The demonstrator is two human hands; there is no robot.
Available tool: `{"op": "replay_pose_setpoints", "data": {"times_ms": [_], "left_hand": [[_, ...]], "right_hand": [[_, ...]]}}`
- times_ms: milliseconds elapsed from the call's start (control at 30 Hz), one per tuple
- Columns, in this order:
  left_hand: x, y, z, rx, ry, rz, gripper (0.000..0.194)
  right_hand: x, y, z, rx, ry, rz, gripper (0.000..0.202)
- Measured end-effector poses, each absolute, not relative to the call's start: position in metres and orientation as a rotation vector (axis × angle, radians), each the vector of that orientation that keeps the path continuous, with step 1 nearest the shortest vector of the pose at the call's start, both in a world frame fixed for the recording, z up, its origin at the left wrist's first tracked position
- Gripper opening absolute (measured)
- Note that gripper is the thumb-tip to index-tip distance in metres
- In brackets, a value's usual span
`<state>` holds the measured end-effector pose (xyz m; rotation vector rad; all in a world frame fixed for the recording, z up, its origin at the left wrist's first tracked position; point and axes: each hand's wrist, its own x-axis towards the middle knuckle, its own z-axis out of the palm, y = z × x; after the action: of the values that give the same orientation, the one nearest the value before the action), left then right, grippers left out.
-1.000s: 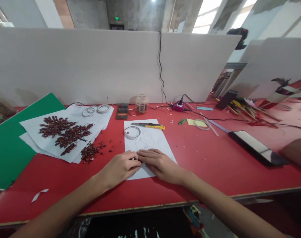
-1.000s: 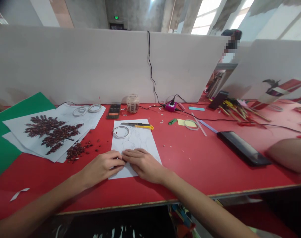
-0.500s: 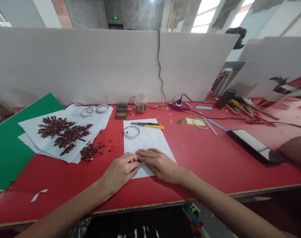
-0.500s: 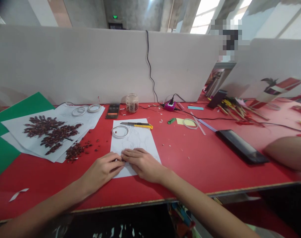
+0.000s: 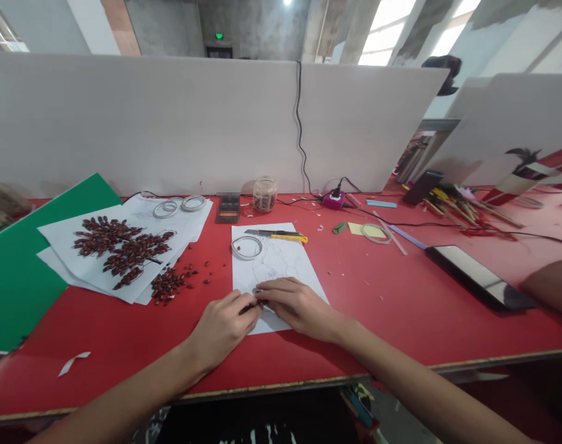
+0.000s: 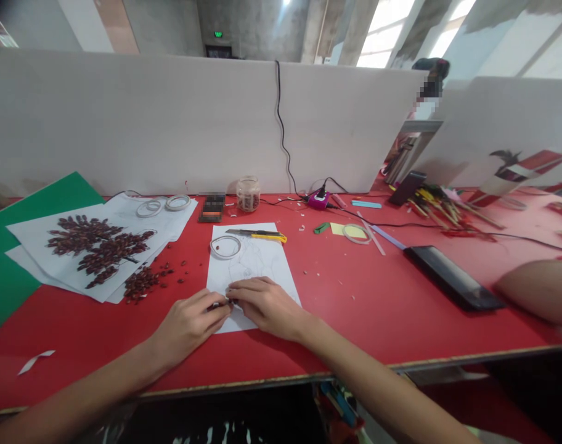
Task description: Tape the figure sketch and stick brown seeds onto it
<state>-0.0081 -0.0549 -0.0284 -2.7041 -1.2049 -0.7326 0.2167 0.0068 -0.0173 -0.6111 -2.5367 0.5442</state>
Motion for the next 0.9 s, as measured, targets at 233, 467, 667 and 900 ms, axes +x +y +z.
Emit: {"op": "replay_pose_setpoints", "data": {"times_ms": [233,467,667,900], "left_hand": [[-0.008,-0.055,-0.027,-2.656,-1.16,-0.666,0.022],[-0.008,-0.054,-0.026,-2.648,-1.121,-0.6,0.024],[-0.007,-0.054,-0.027,-2.64,-1.131,-0.606,0.024],[-0.003,-0.057,-0.026,-2.605,-1.028,-0.619,0.021]], "right_hand": [[0.202,0.019,-0.025,-0.652,-2.448,0.629,0.016],[0.205,0.021,-0.024,-0.687,-2.558,0.581,0.011],[0.204,0.02,-0.023,-0.685,-2.588,0.553,0.013],[0.209,0.02,-0.024,-0.598,-2.613,0.546,0.018]]}}
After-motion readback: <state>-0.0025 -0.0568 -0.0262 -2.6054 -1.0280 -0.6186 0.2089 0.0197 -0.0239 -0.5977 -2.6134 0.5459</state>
